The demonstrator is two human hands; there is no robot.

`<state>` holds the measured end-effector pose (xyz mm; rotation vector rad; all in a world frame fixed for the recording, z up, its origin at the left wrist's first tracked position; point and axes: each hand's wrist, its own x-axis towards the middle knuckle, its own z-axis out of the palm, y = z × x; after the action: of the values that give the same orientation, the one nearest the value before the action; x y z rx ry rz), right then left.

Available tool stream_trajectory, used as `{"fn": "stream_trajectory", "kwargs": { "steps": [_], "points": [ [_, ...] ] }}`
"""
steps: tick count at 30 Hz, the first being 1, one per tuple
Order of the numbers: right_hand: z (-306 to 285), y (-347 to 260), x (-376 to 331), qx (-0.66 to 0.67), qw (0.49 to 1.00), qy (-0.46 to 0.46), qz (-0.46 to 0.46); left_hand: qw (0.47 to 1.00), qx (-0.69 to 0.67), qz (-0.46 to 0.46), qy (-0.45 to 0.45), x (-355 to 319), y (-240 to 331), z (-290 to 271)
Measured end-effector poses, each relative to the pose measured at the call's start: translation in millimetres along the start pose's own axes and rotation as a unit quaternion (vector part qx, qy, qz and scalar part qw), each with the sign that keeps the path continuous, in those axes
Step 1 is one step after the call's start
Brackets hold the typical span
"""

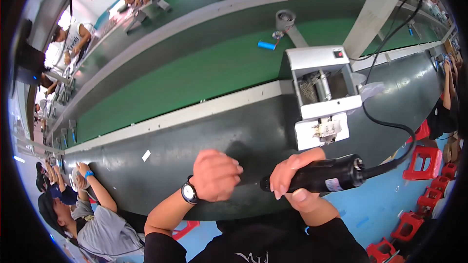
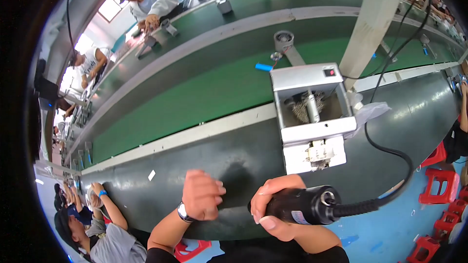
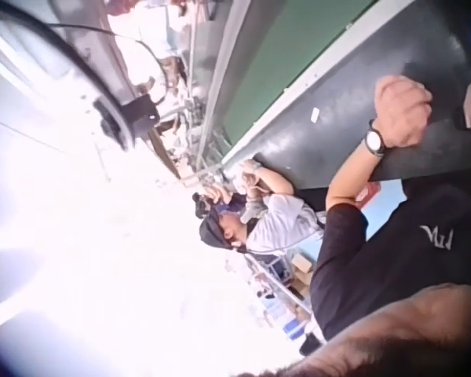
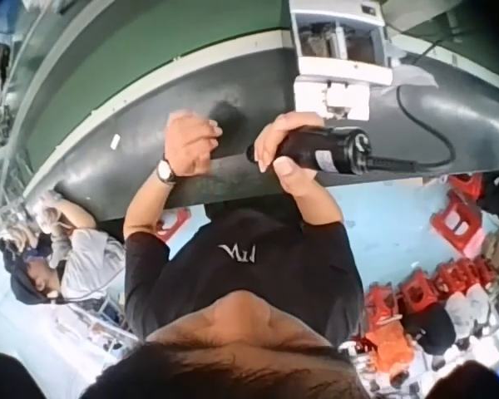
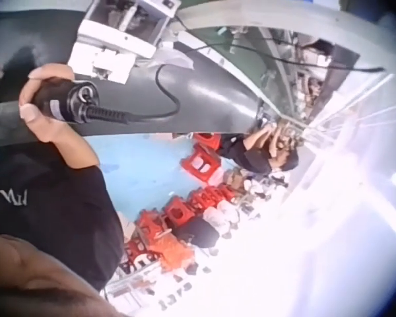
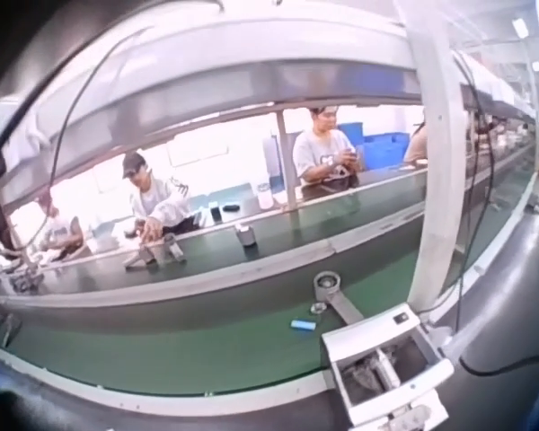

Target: The person assembles components of a hair dryer by hand on a factory production line, attaching a fan component and internal wiring into a hair dryer housing with an electric screwdriver.

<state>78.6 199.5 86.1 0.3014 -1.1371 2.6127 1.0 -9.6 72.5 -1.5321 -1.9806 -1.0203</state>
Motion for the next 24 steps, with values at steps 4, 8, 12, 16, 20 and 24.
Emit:
{"fn": "stream_trajectory", "kwargs": {
  "steps": [4,8,12,16,20,24],
  "points": [
    [2,-5,-1,0.014,1.0,-0.003,0.003,0.993,0.001,-0.115,0.014,50,-42,16],
    [-2,0,-5,0.01,1.0,0.008,0.001,0.96,-0.06,-0.273,0.0,78,-92,44],
    [-5,3,-7,0.013,1.0,0.009,0.007,0.95,-0.076,-0.301,0.014,103,-144,72],
    [-5,5,-8,0.003,1.0,0.015,0.024,0.958,0.054,-0.28,0.01,129,-178,105],
    [-3,6,-7,0.0,0.999,0.026,0.035,0.925,0.034,-0.378,-0.031,148,-200,131],
    [-5,11,-3,-0.011,0.999,0.04,0.032,0.906,0.097,-0.408,-0.049,155,-214,145]
  ]
}}
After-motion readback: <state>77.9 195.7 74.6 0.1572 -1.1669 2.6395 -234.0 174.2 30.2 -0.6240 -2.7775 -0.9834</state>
